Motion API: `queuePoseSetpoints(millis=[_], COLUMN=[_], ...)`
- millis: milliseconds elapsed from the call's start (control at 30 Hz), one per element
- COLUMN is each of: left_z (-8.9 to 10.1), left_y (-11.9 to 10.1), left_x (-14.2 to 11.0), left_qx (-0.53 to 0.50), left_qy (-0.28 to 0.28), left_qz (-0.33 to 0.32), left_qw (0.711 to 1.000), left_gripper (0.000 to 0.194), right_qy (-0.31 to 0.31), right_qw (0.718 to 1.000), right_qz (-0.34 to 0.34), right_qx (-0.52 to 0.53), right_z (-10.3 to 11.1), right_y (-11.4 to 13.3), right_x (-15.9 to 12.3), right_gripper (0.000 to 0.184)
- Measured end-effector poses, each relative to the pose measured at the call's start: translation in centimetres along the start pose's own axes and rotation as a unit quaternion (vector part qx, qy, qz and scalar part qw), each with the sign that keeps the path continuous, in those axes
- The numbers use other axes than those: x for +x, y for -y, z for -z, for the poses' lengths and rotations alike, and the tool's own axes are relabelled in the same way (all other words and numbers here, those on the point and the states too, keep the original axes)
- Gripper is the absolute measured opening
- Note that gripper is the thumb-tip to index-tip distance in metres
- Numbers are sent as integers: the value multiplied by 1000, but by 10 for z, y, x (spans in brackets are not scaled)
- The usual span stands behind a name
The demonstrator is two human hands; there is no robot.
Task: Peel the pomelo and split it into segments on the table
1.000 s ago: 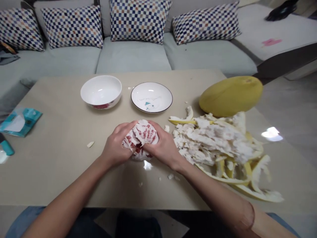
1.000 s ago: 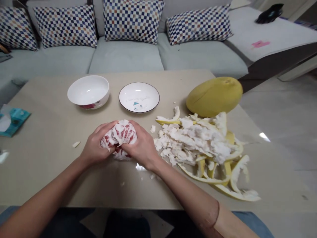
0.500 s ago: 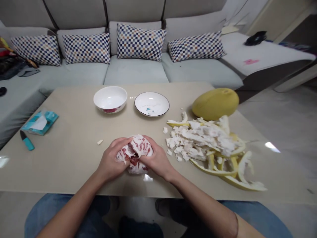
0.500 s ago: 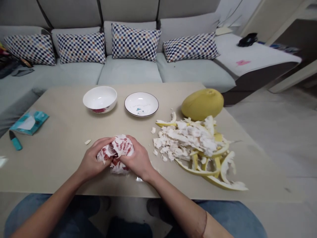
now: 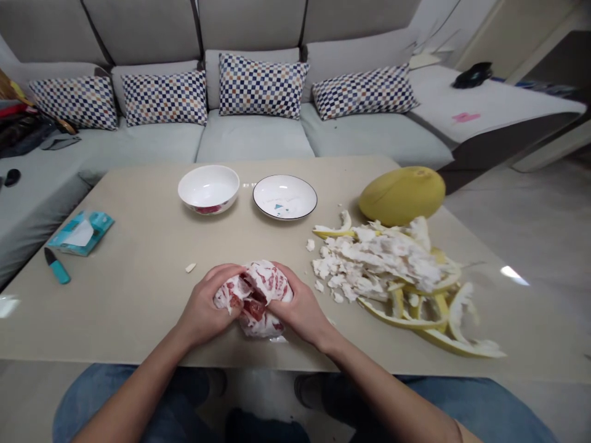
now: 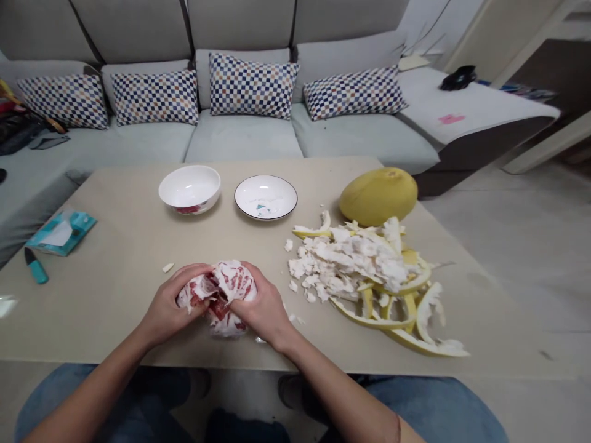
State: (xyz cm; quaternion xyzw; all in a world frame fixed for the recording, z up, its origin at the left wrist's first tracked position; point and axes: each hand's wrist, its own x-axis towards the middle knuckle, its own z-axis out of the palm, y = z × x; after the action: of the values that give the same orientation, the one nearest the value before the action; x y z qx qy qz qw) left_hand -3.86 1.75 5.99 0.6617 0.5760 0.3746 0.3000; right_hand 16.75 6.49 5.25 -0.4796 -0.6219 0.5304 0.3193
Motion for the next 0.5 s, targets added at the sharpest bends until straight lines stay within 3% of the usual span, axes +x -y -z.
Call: queuePoseSetpoints(millis=[100,233,367,500], left_z=[14,30,33,33], left_y=[9,34,51,60], left_x=[0,-5,-8,-5], left_qx=[-52,-207,-337,-403], left_qy=[3,43,59,92], left_qz=[78,221,258,252], left_qw=[996,952,904,875], left_gripper=[43,55,79,100], right_qy=[13,65,77,70], right_qw=[997,981,965,948], right_qz=[-38,-84,-107,-139], right_qx=[64,165,227,278], right_z=[8,22,25,22], right_y=[-5,-19,-31,-34], right_x=[-3,-13,-21,-27], right_gripper=[59,47,51,53])
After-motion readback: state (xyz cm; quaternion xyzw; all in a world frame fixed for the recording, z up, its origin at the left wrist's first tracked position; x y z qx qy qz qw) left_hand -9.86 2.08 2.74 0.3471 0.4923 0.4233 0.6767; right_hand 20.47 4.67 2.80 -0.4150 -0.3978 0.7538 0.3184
